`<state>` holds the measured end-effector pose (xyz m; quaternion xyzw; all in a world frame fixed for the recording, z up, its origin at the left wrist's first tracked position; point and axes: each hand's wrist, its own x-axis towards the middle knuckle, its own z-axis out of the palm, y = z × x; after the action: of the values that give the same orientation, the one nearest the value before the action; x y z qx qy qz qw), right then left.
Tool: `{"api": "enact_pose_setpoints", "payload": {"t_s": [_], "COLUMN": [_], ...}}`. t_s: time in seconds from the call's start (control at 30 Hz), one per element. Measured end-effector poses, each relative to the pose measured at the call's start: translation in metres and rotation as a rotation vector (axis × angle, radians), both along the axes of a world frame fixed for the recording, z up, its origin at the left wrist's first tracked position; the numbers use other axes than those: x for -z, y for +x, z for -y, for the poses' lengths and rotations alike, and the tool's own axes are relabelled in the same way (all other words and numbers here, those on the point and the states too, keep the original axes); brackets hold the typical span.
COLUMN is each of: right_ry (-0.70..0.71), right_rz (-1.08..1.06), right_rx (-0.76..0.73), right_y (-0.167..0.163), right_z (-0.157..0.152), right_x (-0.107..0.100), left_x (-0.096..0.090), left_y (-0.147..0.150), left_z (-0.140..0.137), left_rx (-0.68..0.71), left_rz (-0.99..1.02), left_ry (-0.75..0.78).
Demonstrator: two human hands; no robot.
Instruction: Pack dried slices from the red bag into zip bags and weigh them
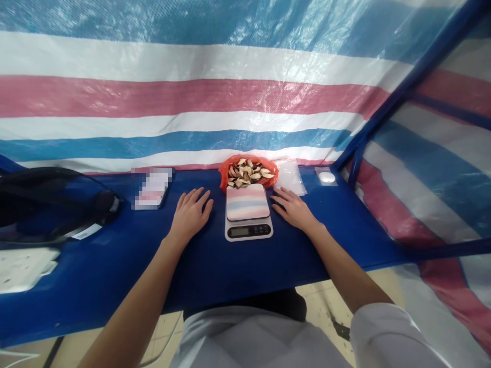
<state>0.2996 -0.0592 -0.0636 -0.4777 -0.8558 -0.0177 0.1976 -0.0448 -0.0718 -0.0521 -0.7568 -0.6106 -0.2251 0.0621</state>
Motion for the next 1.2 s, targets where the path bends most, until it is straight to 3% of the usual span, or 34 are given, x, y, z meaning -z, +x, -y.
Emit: {"api": "enact_pose_setpoints", "payload": {"t_s": [0.13,0.33,1.2], "right_ry": [-0.044,-0.077,-0.099], "right_rz": [0.023,0.060,0.031], "right_rx": [0.009,0.018,0.029], "right_y": [0.000,0.000,0.000], "right_z": [0.000,0.001,0.001], "right_x": [0.003,0.001,-0.001], "left_x": [0.006,-0.002,-0.003], "left_y": [-0.002,0.003,0.005], "left_z": [0.002,0.004,0.003], "left_rx": [-0.017,-0.049,-0.063], "left_rz": [-0.068,-0.143,-0.145], "left_ry": [-0.117,-0.225,-0.247]}}
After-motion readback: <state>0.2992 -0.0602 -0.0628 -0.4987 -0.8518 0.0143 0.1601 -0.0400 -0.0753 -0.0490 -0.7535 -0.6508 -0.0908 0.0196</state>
